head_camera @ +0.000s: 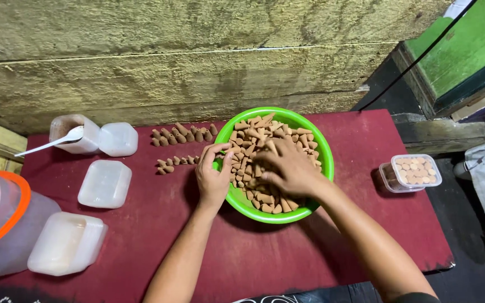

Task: Sorting and arranging incense cones from a large bowl into rows and small containers

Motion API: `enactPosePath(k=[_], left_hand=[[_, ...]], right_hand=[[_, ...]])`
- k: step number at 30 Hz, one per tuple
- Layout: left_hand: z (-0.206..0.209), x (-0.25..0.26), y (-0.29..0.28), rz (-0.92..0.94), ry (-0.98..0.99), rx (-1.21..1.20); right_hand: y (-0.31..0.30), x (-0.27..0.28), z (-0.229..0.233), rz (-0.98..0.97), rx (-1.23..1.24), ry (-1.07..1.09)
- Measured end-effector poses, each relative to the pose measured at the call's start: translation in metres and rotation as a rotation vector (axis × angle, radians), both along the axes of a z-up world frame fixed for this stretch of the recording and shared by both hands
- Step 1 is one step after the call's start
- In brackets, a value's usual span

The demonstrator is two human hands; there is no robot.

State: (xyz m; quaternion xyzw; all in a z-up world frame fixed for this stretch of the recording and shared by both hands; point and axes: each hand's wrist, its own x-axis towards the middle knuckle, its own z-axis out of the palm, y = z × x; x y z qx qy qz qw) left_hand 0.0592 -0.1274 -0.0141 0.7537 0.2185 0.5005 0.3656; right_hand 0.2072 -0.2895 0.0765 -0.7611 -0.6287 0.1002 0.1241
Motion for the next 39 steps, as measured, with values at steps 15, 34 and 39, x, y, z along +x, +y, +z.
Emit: enactPosePath(k=[15,34,39], left_hand=[[-0.008,-0.003,-0.004,-0.087,-0.145,-0.266],[0.026,-0.046,0.018,0.033,0.112,-0.038],[0.038,-0.089,0.036,0.006,0.177,0.116]], right_hand=[[-0.056,0.105,-0.089,-0.553,0.564,0.046],[0.076,0.101,-0.08,0.031,0.362,-0.412],[0.07,0.107,-0.088,0.047,0.368,-0.175]])
